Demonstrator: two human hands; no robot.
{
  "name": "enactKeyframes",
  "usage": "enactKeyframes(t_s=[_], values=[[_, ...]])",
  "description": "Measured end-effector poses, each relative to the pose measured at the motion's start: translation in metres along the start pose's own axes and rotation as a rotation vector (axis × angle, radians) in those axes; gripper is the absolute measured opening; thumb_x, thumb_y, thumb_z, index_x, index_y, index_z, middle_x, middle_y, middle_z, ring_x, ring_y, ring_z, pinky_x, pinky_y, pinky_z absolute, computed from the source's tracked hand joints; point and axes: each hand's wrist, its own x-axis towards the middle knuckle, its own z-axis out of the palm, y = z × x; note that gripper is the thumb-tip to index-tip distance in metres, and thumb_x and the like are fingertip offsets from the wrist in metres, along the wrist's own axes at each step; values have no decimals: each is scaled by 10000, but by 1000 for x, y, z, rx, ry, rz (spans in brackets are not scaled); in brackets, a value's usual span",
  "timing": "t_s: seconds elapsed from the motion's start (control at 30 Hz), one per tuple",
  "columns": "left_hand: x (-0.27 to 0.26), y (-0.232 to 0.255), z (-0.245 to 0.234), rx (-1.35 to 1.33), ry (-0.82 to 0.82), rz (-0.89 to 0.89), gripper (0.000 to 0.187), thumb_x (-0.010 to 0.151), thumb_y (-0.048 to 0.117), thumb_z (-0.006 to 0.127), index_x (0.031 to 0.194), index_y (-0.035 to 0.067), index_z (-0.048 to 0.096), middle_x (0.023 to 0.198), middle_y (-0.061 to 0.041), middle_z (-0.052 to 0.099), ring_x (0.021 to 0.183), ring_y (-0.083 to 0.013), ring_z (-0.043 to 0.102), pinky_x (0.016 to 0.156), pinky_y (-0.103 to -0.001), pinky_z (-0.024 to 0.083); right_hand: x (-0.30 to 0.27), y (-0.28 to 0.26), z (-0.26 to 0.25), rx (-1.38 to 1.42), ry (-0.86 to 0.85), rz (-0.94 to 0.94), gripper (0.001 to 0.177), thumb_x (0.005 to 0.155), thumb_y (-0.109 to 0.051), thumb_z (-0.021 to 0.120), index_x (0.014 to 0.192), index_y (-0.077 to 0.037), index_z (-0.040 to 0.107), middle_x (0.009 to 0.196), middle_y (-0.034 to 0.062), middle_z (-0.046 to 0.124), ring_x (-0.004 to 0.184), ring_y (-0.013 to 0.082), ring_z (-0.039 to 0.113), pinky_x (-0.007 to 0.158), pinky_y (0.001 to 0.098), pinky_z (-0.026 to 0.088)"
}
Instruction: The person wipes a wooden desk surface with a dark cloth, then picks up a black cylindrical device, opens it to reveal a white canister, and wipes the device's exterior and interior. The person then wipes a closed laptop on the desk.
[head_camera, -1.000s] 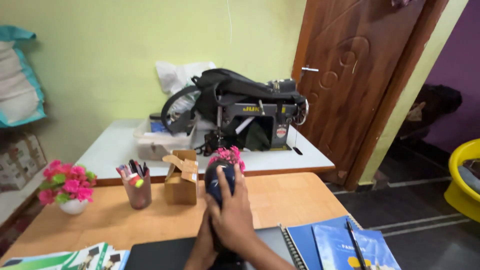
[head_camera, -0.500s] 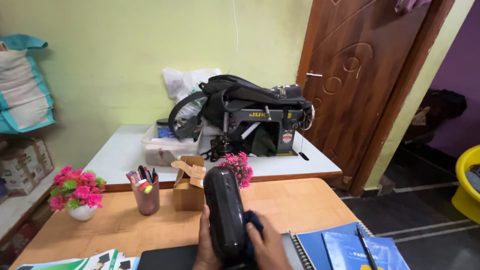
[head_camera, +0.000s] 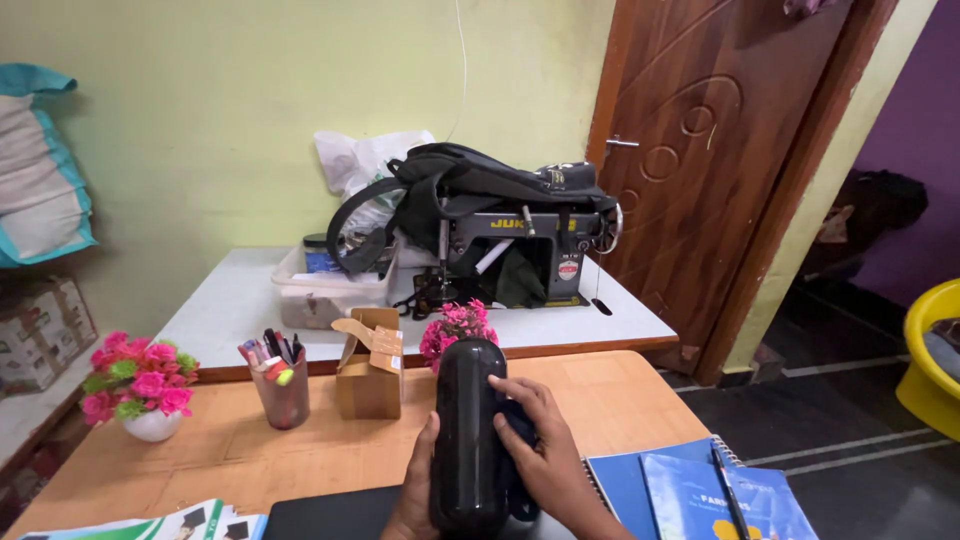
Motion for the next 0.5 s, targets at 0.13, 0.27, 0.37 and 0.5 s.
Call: enactKeyframes(t_s=[0.13, 0.27, 0.37, 0.5], values=[[2, -3, -2, 33, -27, -36, 698, 908, 607, 521, 1295, 38, 636, 1041, -117, 754, 866, -201, 739, 766, -341, 619, 0, 11, -7, -10, -13, -38, 405, 909, -71, 664, 1309, -96, 606, 1358, 125, 570, 1349, 268, 538, 1119, 363, 387], [18, -11, -27, 74, -23, -50, 680, 911, 585, 582, 1300, 31, 646, 1037, -123, 753, 837, -203, 727, 731, -343, 607, 0, 41, -7, 45, -26, -51, 410, 926, -66, 657, 1327, -98, 576, 1368, 125, 571, 1350, 260, 531, 1145, 359, 372], [11, -8, -20, 161, 8, -70, 651, 896, 551, 619, 1295, 38, 648, 1052, -125, 752, 860, -215, 729, 767, -359, 607, -2, 38, -9, 141, -118, 79, 451, 949, -92, 605, 1395, -119, 541, 1470, 104, 532, 1411, 227, 460, 1167, 350, 320], [-18, 11, 22, 303, -14, 41, 585, 850, 465, 641, 1273, 59, 637, 1101, -112, 754, 959, -211, 746, 867, -361, 610, 1, 22, -19, 454, -232, 437, 735, 865, -128, 581, 1537, -266, 316, 1576, 49, 470, 1384, 222, 485, 1121, 393, 398]])
